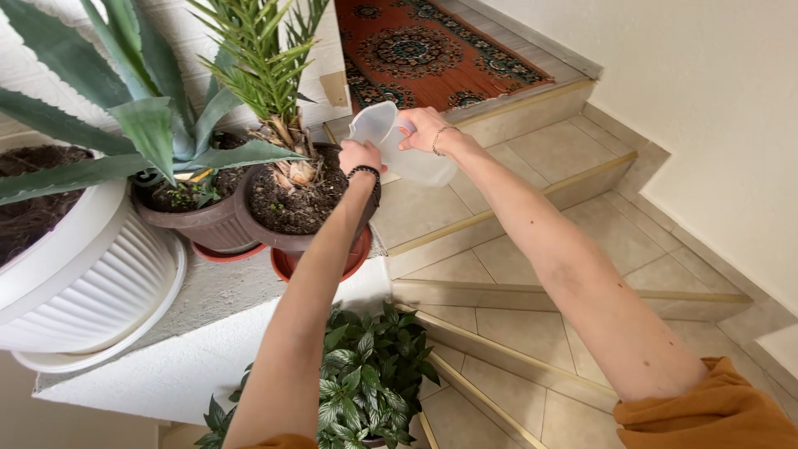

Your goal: The person carries a white watering can down a tiled staircase, waters a potted plant on a landing, then continues down to a bathroom and fills the can at the sink. The person handles the watering can and plants throughout.

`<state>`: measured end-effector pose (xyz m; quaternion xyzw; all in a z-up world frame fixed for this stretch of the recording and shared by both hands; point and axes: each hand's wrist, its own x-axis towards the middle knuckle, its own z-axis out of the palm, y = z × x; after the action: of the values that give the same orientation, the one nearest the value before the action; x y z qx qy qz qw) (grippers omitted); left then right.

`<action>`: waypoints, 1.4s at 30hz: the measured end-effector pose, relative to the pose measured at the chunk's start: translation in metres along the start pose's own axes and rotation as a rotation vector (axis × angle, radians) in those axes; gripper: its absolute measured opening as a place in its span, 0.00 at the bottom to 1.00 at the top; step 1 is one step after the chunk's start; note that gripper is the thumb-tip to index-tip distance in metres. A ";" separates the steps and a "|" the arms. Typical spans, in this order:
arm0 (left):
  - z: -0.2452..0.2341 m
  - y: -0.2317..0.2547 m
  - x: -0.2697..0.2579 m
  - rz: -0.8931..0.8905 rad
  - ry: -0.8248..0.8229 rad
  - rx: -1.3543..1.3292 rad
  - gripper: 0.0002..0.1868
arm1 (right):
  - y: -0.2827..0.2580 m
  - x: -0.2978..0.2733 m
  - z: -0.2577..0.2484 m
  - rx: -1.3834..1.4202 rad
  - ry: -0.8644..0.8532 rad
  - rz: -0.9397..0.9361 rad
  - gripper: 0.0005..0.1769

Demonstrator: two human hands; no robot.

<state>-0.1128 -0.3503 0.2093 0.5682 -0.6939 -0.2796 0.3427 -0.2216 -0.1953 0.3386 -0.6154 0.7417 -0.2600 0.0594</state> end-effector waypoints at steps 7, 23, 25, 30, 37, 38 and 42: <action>0.001 -0.015 -0.006 0.084 -0.018 0.014 0.12 | 0.006 0.048 0.034 -0.106 -0.065 -0.037 0.19; 0.020 -0.037 -0.020 0.099 -0.019 -0.021 0.28 | -0.032 0.092 0.045 -0.354 -0.262 -0.222 0.16; 0.027 -0.043 -0.013 0.096 -0.015 -0.021 0.28 | -0.029 0.100 0.053 -0.355 -0.276 -0.229 0.16; 0.028 -0.046 -0.005 0.059 -0.018 0.007 0.22 | -0.009 0.131 0.084 -0.455 -0.272 -0.276 0.15; 0.028 -0.048 -0.001 0.024 -0.035 -0.022 0.22 | -0.010 0.145 0.097 -0.532 -0.274 -0.316 0.15; 0.030 -0.049 0.001 0.018 -0.038 -0.026 0.22 | -0.013 0.145 0.097 -0.558 -0.282 -0.326 0.15; 0.031 -0.050 0.000 0.004 -0.015 -0.028 0.19 | -0.023 0.142 0.097 -0.543 -0.282 -0.306 0.13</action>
<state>-0.1071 -0.3604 0.1515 0.5598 -0.6936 -0.2927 0.3461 -0.1950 -0.3626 0.2993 -0.7427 0.6675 0.0286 -0.0445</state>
